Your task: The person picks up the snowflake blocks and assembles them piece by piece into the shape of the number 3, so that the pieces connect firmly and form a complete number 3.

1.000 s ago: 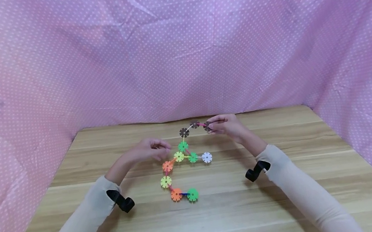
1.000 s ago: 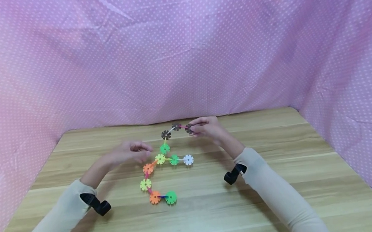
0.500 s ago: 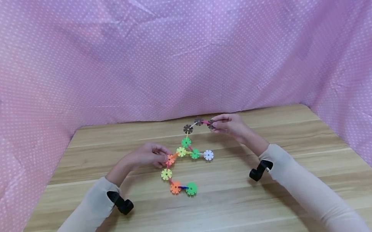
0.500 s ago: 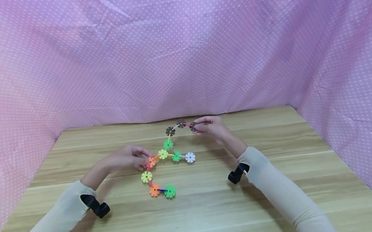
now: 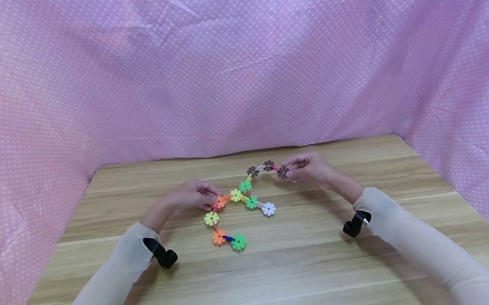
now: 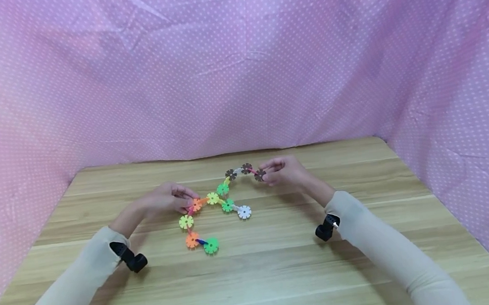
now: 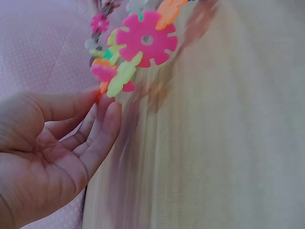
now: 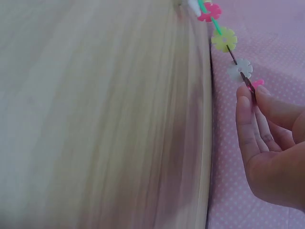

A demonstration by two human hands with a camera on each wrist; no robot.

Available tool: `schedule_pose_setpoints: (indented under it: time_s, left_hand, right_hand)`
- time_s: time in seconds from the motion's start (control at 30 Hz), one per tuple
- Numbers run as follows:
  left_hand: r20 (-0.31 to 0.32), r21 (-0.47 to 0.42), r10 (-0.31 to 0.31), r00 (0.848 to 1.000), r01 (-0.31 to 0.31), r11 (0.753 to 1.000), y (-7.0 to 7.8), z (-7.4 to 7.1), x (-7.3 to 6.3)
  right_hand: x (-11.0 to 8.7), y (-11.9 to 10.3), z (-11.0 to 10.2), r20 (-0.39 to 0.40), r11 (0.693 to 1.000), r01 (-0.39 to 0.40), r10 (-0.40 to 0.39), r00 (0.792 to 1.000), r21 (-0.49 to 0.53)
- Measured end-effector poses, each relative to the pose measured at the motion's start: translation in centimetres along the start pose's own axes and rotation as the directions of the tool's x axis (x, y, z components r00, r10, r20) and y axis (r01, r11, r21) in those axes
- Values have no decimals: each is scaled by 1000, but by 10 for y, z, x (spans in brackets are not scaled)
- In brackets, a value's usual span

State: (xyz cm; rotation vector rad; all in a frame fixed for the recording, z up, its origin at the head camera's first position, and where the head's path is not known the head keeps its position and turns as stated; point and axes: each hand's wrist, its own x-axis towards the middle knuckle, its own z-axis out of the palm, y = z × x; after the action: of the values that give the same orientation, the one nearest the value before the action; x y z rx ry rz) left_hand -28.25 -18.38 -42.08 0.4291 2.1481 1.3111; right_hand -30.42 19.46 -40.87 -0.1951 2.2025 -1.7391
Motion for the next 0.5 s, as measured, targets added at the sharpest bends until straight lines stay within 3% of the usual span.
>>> schedule_pose_setpoints:
  time_s: [0.33,0.5]
  left_hand:
    - [112,66,40,993,-47,997,-3,-14,12]
    - [108,110,63,992,-75,991,-4,-18,15]
  right_hand:
    - [-9,8,-9,59,986,-5,15,998,-168]
    - [-16,11,-12,131,972,6,25,991,-233]
